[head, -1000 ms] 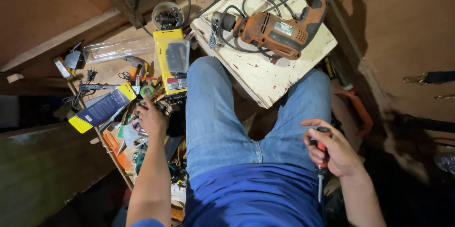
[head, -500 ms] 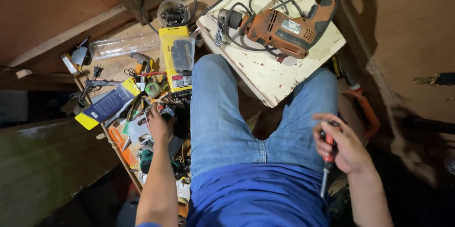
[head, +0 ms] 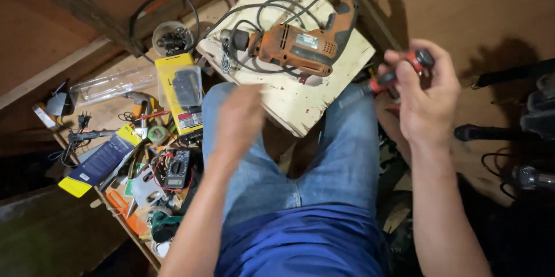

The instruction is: The person uses a screwdriver to unscrew the casing of an electric drill resting on their lap. They remove the screws and set them aside, then use a multimeter to test the drill's internal components before reassembling the casing.

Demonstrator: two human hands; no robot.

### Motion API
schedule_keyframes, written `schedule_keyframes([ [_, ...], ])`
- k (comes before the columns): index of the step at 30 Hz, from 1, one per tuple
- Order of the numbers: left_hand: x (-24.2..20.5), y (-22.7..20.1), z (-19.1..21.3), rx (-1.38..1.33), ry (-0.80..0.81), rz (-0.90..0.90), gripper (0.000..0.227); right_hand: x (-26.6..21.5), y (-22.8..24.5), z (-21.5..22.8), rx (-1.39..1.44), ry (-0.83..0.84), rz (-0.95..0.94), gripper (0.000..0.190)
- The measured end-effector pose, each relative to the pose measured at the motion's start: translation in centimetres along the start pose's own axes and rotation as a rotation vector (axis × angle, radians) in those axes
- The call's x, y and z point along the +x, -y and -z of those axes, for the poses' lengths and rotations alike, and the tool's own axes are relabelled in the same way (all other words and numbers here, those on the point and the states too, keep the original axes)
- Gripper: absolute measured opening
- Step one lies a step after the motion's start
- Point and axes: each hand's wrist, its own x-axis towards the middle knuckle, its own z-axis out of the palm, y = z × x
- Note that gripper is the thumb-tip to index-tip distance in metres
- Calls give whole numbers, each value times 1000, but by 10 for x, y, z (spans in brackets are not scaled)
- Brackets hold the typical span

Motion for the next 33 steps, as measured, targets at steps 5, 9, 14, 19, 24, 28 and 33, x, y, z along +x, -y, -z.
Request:
schedule_keyframes([
  [5, 69, -43, -88, -170, 126, -285, 36, 18, -24, -16, -469, -33, 457, 44],
  [9, 88, -56, -103, -124, 237, -244, 50, 16, -38, -16, -575, -23, 465, 42],
  [14, 88, -48, -118, -105, 230, -178, 38, 19, -38, -15, -568, -21, 560, 37],
  [19, 80, -51, -124, 8, 210, -216, 36, 18, -36, -17, -587, -25, 561, 36],
  [24, 74, -47, -131, 71, 198, -241, 41, 12, -35, -21, -639, 6, 590, 34],
  [28, 72, -41, -144, 96, 213, -221, 30, 13, -35, -16, -969, 2, 661, 44],
  [33, 73, -48, -141, 117, 204, -195, 27, 25, -37, -7, -1194, 23, 676, 57],
])
